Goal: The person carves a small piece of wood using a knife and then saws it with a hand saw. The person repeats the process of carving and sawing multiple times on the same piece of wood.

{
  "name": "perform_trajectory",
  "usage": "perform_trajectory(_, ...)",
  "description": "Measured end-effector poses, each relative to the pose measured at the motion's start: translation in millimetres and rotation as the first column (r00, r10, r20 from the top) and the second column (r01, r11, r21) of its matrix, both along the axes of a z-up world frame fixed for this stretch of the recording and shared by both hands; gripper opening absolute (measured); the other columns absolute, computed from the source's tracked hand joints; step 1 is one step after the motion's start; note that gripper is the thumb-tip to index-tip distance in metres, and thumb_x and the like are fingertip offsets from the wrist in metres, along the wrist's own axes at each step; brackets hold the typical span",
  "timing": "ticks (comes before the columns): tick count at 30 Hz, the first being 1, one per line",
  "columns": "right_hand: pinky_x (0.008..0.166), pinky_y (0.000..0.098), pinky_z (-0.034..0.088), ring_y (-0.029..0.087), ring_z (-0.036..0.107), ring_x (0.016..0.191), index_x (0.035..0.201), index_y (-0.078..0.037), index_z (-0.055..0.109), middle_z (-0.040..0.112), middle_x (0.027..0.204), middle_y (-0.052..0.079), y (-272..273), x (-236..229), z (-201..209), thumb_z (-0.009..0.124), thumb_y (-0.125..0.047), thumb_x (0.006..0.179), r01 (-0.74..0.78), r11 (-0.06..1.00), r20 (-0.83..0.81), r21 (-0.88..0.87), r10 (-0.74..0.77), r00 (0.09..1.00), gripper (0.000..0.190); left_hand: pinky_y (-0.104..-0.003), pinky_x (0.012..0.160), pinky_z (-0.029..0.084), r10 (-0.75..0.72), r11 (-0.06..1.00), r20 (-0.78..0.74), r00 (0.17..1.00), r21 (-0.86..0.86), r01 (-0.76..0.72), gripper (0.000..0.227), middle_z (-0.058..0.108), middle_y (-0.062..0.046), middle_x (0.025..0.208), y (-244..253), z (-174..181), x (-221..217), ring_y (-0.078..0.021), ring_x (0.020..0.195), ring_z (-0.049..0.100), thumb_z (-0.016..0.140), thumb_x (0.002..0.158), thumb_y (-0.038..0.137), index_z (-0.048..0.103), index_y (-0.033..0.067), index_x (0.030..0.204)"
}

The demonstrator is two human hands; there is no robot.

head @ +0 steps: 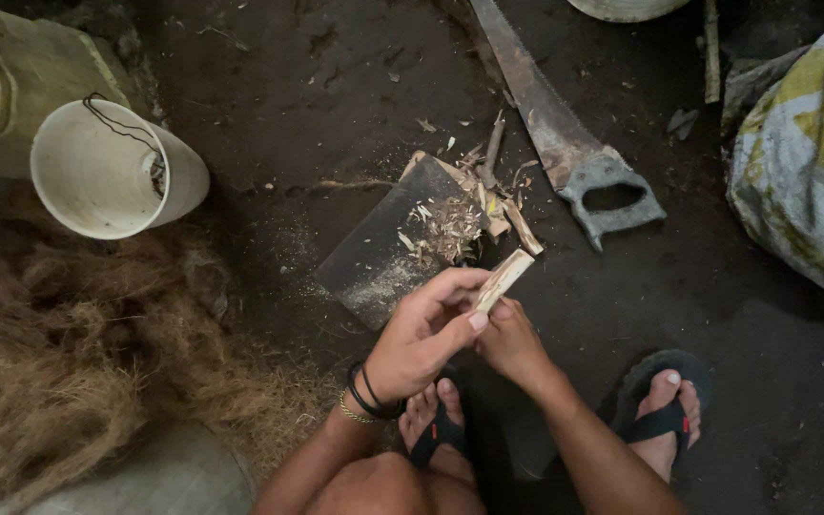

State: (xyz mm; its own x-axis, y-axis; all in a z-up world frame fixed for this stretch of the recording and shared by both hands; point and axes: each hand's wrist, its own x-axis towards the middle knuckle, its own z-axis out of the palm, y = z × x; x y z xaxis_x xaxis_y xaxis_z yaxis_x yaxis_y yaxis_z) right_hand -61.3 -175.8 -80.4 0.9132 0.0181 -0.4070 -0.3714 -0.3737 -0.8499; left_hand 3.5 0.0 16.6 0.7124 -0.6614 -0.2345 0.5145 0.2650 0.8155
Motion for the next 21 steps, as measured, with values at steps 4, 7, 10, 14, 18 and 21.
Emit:
perform_trajectory(4,0.077,0.0389,0.059,0.029,0.075,0.089,0.109,-0.002,0.069,0.076,0.097,0.013,1,1,-2,0.057,-0.010,0.091,-0.041,0.993,0.213,0.112,0.017,0.977,0.024,-0.028,0.105,0.051,0.003,0.997,0.051,0.999,-0.081,0.001,0.040,0.069,-0.008,0.123,-4,1,2,-0.0127,0.118,0.064,0.063,0.105,0.010,0.053,-0.0014,0.141)
perform_trajectory(7,0.079,0.0406,0.058,0.032,0.074,0.091,0.108,-0.005,0.072,0.074,0.100,0.014,1,-1,-4,0.064,-0.012,0.088,0.009,0.996,0.179,-0.088,0.007,0.984,0.022,-0.029,0.102,0.051,-0.011,0.998,0.026,1.000,-0.061,0.013,0.042,0.069,-0.006,0.121,-4,2,3,-0.0135,0.115,0.064,0.065,0.102,0.010,0.053,-0.0017,0.141)
perform_trajectory(10,0.082,0.0437,0.056,0.035,0.070,0.097,0.110,-0.007,0.072,0.069,0.108,0.016,-2,-4,-4,0.073,-0.014,0.084,0.080,0.966,0.183,-0.248,-0.034,0.982,0.027,-0.029,0.095,0.051,0.007,0.999,0.060,0.998,0.040,-0.009,0.043,0.068,-0.005,0.117,-2,2,4,-0.0123,0.107,0.062,0.068,0.098,0.010,0.057,-0.0006,0.138)
perform_trajectory(14,0.087,0.0507,0.048,0.038,0.061,0.107,0.114,-0.007,0.067,0.064,0.115,0.015,-7,-4,0,0.079,-0.021,0.078,0.055,0.851,0.098,-0.522,-0.005,0.995,0.040,-0.028,0.081,0.053,0.025,0.945,0.313,0.949,0.303,-0.125,0.034,0.068,-0.008,0.105,2,-6,15,-0.0131,0.092,0.064,0.072,0.091,0.011,0.071,0.0037,0.124)
perform_trajectory(18,0.091,0.0498,0.044,0.033,0.058,0.107,0.114,-0.010,0.068,0.064,0.106,0.012,-10,-5,1,0.083,-0.035,0.078,0.004,0.831,-0.030,-0.556,-0.025,0.999,0.046,-0.029,0.075,0.055,0.054,0.808,0.415,0.908,0.516,-0.284,0.026,0.074,-0.009,0.097,5,-28,28,-0.0129,0.084,0.068,0.074,0.089,0.017,0.076,0.0063,0.114)
perform_trajectory(21,0.088,0.0486,0.046,0.033,0.061,0.102,0.112,-0.009,0.070,0.066,0.104,0.012,-13,-5,-6,0.081,-0.031,0.079,0.131,0.836,0.139,-0.532,-0.066,0.988,0.042,-0.028,0.073,0.058,0.173,0.739,0.375,0.911,0.562,-0.372,0.024,0.078,-0.006,0.089,11,-47,35,-0.0101,0.081,0.074,0.070,0.091,0.020,0.072,0.0051,0.110)
